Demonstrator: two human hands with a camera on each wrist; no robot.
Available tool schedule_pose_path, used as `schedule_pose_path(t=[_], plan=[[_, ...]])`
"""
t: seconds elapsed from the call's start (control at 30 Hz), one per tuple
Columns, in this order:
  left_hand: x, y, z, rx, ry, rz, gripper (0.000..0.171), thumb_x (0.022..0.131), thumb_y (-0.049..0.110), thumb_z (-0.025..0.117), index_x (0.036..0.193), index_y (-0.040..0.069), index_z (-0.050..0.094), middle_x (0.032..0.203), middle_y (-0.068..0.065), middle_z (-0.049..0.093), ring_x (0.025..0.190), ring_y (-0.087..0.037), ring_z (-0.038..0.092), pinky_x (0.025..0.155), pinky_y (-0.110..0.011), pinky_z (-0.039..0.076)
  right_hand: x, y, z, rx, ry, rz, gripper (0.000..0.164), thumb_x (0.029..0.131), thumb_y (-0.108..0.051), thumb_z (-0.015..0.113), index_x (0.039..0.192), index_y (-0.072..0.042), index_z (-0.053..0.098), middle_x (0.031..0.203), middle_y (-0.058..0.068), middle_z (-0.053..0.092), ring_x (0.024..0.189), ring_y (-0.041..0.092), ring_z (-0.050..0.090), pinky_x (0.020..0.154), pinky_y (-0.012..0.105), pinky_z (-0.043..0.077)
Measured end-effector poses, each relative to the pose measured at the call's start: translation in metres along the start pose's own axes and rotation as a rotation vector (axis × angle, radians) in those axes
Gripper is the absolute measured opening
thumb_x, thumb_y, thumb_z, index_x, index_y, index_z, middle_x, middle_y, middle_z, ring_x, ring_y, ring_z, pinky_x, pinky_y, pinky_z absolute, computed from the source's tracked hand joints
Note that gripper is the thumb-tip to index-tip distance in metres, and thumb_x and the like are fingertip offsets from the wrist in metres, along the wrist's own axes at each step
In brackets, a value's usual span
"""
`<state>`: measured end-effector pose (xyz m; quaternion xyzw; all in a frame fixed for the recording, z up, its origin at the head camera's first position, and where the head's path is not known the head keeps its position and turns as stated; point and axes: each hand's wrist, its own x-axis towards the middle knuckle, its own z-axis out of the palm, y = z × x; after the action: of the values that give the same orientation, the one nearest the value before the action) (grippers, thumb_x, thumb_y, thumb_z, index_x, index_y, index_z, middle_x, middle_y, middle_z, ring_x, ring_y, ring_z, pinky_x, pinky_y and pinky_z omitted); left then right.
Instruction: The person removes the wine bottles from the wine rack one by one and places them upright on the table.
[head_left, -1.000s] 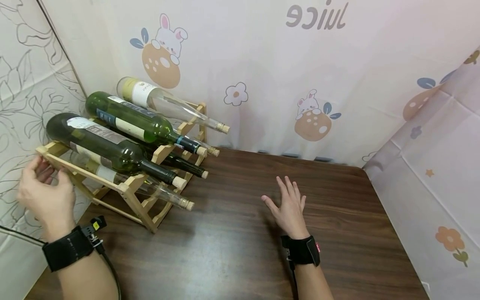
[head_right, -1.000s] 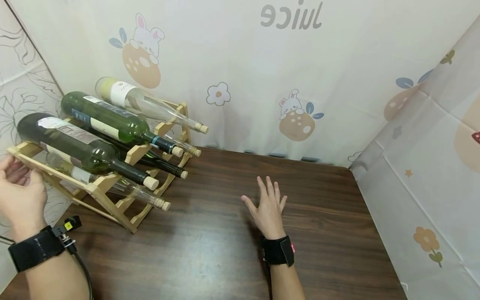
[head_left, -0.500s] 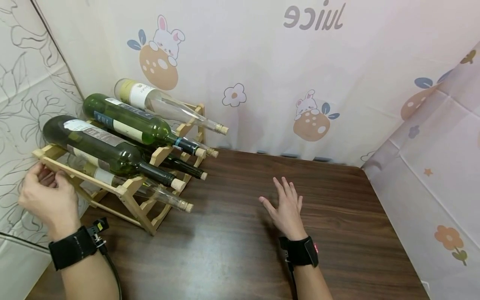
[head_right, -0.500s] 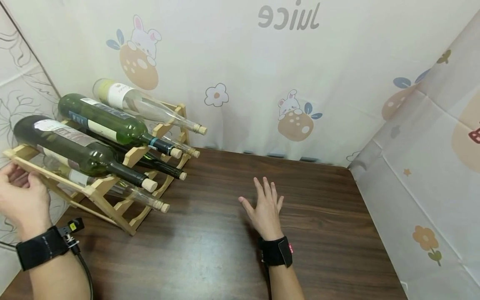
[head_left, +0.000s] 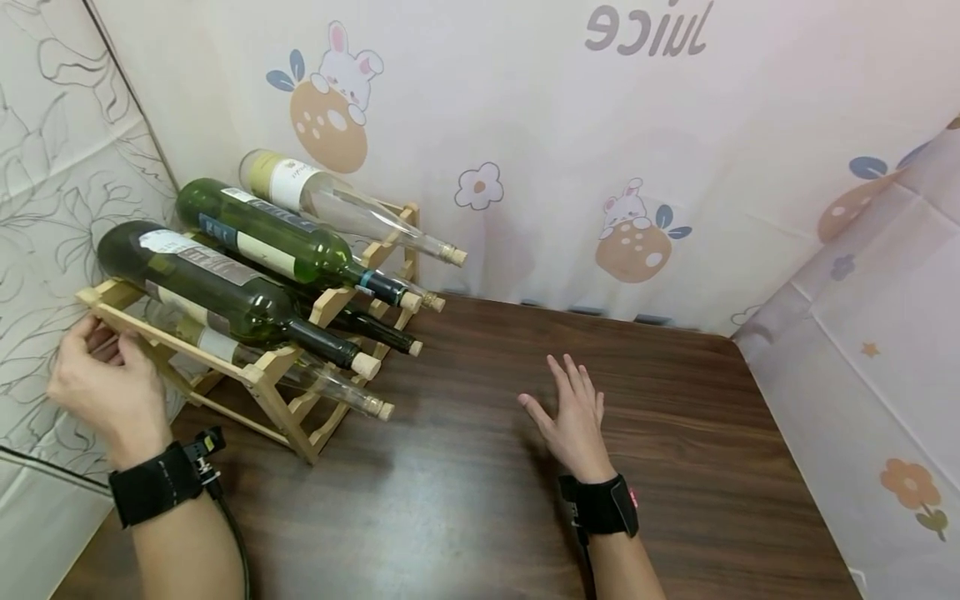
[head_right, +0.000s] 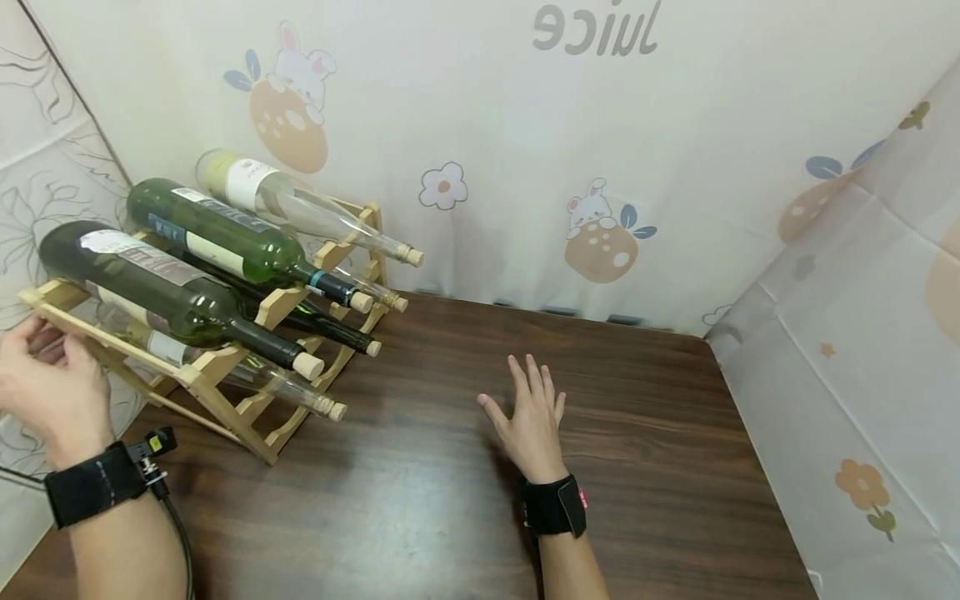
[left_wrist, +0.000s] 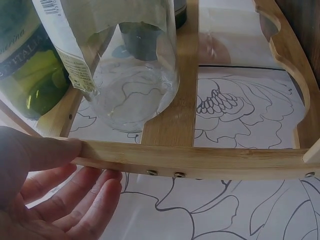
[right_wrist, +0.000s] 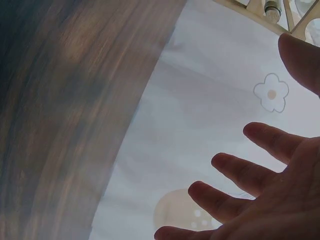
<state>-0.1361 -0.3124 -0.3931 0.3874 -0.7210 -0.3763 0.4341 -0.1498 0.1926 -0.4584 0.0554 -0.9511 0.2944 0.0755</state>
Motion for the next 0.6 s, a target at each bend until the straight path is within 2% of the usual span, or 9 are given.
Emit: schedule_pose_path(t=[0.23, 0.33, 0.47, 0.6], plan=[[0.004, 0.0, -0.001, -0.049, -0.021, -0.01, 0.033, 0.102, 0.015, 0.059, 0.134, 0.016, 0.071, 0.13, -0.01, 0.073, 0.094, 0.015, 0.058, 0.088, -0.004, 0.052, -0.005, -0.017, 0.004, 0.016, 0.05, -0.095, 0.082, 0.099, -0.038, 0.073, 0.165, -0.01, 0.034, 0.172, 0.023, 0.027, 0.159, 0.048, 0.022, 0.119, 0.083, 0.018], [0.001, -0.002, 0.0, -0.061, -0.005, 0.03, 0.032, 0.101, 0.013, 0.06, 0.131, 0.013, 0.072, 0.129, -0.009, 0.074, 0.092, 0.017, 0.055, 0.091, -0.007, 0.051, -0.008, -0.027, 0.004, 0.06, 0.067, -0.153, 0.081, 0.099, -0.034, 0.074, 0.164, -0.009, 0.035, 0.171, 0.022, 0.03, 0.158, 0.047, 0.027, 0.122, 0.076, 0.026], [0.0, -0.002, 0.002, -0.075, 0.02, 0.066, 0.03, 0.099, 0.011, 0.062, 0.127, 0.013, 0.073, 0.128, -0.007, 0.074, 0.092, 0.02, 0.052, 0.095, -0.009, 0.05, -0.009, -0.05, 0.002, 0.137, 0.069, -0.221, 0.078, 0.099, -0.031, 0.075, 0.163, -0.01, 0.037, 0.17, 0.018, 0.033, 0.157, 0.042, 0.033, 0.122, 0.067, 0.036], [0.001, -0.002, 0.003, -0.074, 0.017, 0.053, 0.034, 0.098, 0.011, 0.063, 0.129, 0.018, 0.071, 0.129, -0.002, 0.074, 0.094, 0.018, 0.054, 0.093, -0.008, 0.05, -0.008, -0.077, 0.002, 0.233, 0.075, -0.315, 0.074, 0.099, -0.026, 0.075, 0.162, -0.012, 0.04, 0.168, 0.014, 0.039, 0.155, 0.036, 0.039, 0.122, 0.06, 0.04]])
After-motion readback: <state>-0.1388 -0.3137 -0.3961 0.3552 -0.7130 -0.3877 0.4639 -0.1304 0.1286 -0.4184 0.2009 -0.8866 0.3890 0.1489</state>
